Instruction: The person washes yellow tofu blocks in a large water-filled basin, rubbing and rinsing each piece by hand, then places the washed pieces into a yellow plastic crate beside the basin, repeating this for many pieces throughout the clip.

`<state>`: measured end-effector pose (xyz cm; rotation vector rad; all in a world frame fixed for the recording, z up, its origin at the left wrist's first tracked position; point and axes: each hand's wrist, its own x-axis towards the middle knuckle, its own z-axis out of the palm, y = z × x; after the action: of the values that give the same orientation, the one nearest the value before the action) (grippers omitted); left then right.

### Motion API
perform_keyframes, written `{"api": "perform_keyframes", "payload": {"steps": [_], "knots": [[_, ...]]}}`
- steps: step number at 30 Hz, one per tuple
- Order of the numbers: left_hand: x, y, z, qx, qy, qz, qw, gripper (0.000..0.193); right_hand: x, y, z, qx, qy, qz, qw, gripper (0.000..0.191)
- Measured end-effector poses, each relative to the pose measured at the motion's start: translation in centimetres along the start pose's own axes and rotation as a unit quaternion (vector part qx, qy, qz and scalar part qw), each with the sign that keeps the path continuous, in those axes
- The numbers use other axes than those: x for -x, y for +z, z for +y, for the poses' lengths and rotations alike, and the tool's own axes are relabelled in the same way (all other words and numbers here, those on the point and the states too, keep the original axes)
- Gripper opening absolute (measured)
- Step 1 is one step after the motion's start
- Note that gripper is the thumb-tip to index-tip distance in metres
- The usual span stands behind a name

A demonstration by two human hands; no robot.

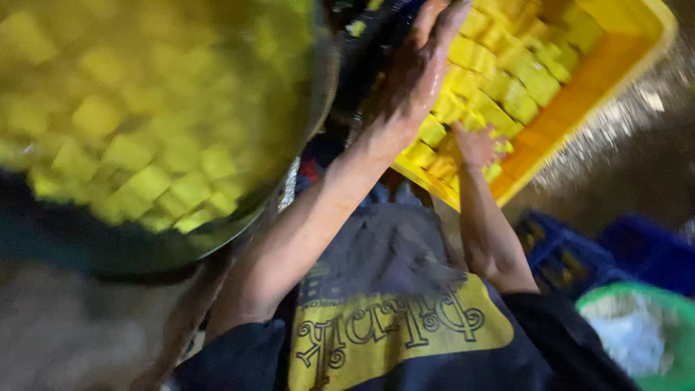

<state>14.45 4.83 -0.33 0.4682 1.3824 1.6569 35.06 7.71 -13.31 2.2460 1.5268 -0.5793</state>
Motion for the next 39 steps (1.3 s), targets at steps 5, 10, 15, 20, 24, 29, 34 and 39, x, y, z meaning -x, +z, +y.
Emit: {"api": "perform_keyframes", "payload": {"steps": [5, 10, 15, 20, 24, 29, 34, 39], "knots": [[-0.3, -12.2, 11.7, -0.267, 0.051, 0.015, 0.962, 0.04, -0.3, -1.2, 0.1, 0.002, -0.157, -0.129, 0.979, 0.092], [4.8, -25.5, 17.7, -0.47, 0.163, -0.018, 0.867, 0.032, 3.0, -13.2, -4.7, -0.136, -0.43, 0.038, 0.892, 0.052], [10.4, -26.0, 8.3, -0.62, 0.076, -0.041, 0.78, 0.027, 17.6, -23.3, -17.6, -0.145, -0.724, -0.09, 0.668, 0.023], [9.0, -25.9, -1.5, -0.485, -0.031, -0.064, 0.872, 0.028, 26.1, -15.8, -30.1, 0.221, -0.802, -0.063, 0.551, 0.036], [7.1, -25.1, -4.9, -0.456, -0.064, -0.109, 0.881, 0.028, 25.1, -9.1, -33.1, 0.424, -0.741, -0.035, 0.52, 0.036], [5.4, -26.0, -0.6, -0.439, -0.085, -0.139, 0.884, 0.029, 24.9, -7.4, -34.3, 0.491, -0.726, -0.044, 0.48, 0.036], [3.2, -30.8, 8.9, -0.514, -0.127, -0.125, 0.839, 0.03, 25.1, -11.8, -39.0, 0.419, -0.748, -0.165, 0.487, 0.036], [6.3, -38.3, 13.6, -0.4, -0.064, 0.157, 0.901, 0.023, 30.1, -13.6, -47.5, 0.315, -0.777, -0.275, 0.469, 0.037]]}}
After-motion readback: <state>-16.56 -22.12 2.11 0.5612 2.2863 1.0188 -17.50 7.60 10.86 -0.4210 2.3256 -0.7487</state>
